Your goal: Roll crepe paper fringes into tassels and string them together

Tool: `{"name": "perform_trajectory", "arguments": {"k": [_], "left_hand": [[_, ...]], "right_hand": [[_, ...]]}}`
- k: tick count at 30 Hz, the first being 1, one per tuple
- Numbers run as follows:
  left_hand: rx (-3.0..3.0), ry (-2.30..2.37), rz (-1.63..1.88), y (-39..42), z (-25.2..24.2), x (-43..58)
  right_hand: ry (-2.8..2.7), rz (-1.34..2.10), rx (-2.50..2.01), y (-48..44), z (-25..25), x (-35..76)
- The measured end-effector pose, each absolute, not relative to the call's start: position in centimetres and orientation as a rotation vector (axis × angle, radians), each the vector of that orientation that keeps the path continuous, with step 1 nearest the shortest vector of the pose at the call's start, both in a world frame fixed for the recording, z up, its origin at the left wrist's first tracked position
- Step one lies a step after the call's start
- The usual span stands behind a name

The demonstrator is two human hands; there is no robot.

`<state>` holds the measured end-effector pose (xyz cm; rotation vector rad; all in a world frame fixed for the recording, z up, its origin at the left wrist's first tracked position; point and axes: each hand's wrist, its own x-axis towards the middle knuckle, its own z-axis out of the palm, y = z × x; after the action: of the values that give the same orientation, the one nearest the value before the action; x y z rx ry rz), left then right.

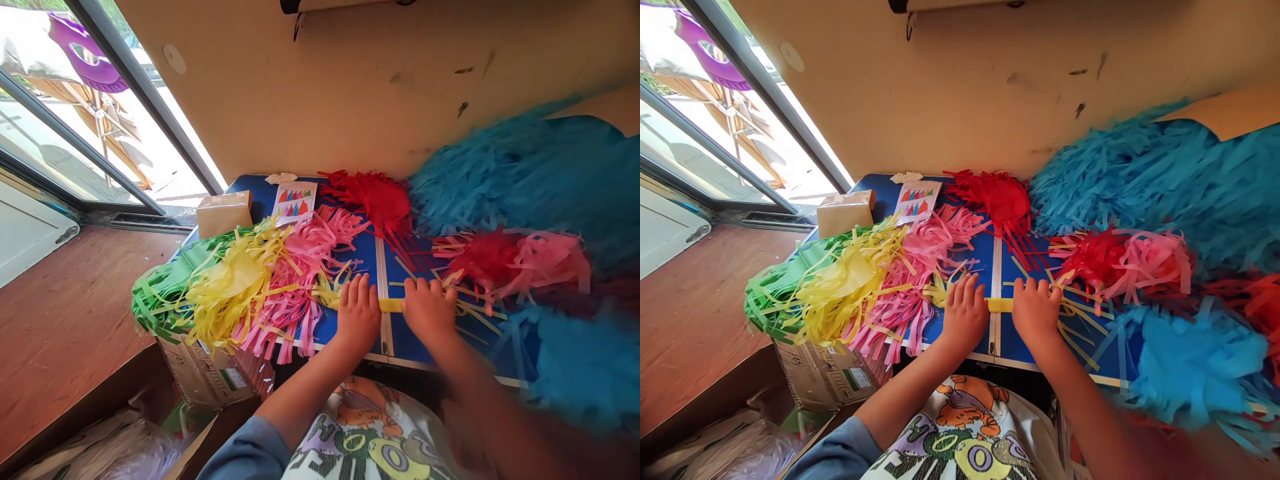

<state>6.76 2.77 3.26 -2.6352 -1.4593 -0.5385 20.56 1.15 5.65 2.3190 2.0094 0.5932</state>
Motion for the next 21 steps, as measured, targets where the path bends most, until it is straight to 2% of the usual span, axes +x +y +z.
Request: {"name": "perform_trajectory", "arguments": {"k": [5,15,18,21], "left_hand": [[-3.033,-0.987,-0.303,1.5,2.0,7.0],[-2.898,-1.139,-0.215,2.4,1.8,2.1],[-2.891,-1.113,-0.252,2.5,1.5,2.0],[-2.899,-1.072,-0.252,2.7,1.1,1.9]], "right_hand": [[1.991,0.456,2.296,1.7,5.7,21.2],[1.961,0.442,2.357,0.7,6.9,22.0],[2.266,0.582,2.254,0.0,5.4,20.2],[2.695,0.480,1.820,-0.7,2.4,18.6]]}}
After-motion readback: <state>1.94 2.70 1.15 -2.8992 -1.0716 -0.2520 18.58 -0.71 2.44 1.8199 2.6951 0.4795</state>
